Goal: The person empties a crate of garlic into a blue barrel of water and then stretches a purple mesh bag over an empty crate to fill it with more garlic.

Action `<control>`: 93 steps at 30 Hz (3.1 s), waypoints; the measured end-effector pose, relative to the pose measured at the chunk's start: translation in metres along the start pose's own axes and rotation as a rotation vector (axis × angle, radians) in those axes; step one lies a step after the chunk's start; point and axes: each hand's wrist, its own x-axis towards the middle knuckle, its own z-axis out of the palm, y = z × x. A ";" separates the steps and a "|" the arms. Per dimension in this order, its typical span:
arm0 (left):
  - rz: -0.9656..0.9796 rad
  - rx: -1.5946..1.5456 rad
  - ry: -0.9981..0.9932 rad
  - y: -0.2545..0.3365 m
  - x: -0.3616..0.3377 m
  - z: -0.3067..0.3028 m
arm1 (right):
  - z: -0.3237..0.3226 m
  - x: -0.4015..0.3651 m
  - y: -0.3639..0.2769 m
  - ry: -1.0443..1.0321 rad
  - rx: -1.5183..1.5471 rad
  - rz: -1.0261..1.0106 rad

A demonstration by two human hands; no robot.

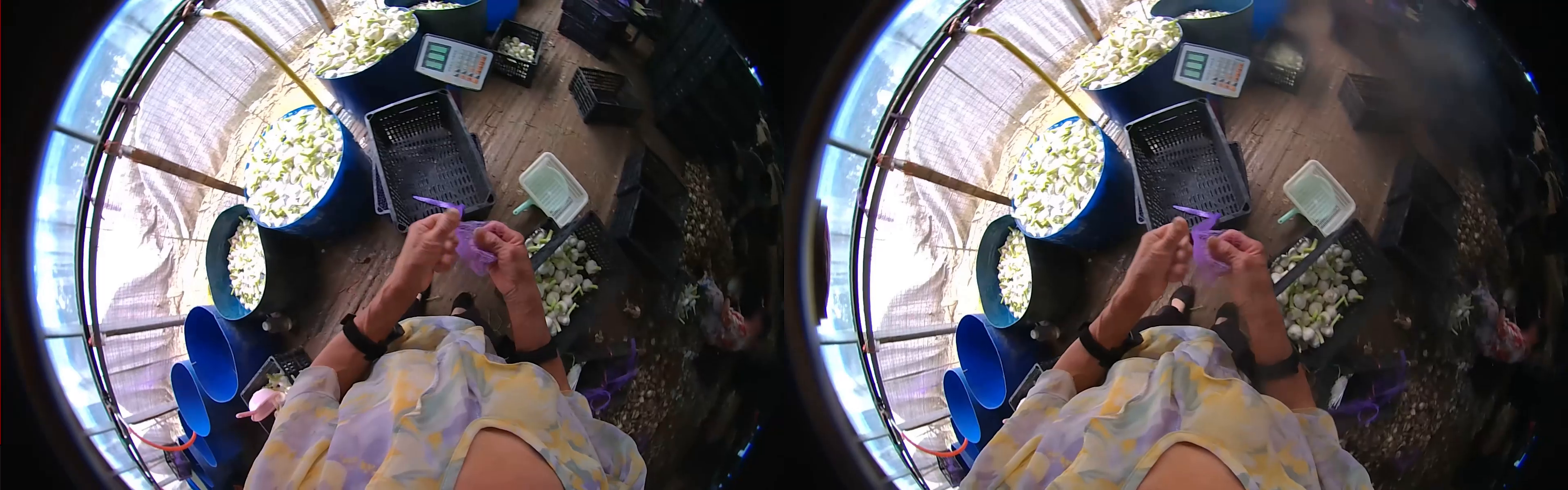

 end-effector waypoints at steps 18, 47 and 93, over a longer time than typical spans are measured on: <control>0.272 0.259 0.094 -0.015 0.008 -0.023 | -0.020 -0.002 0.016 0.144 -0.022 -0.027; 0.476 1.445 0.135 0.018 0.056 -0.033 | -0.127 0.043 -0.049 0.271 -0.883 -0.476; -0.104 -0.454 0.479 -0.030 0.038 -0.138 | -0.136 0.065 0.019 0.567 0.212 -0.012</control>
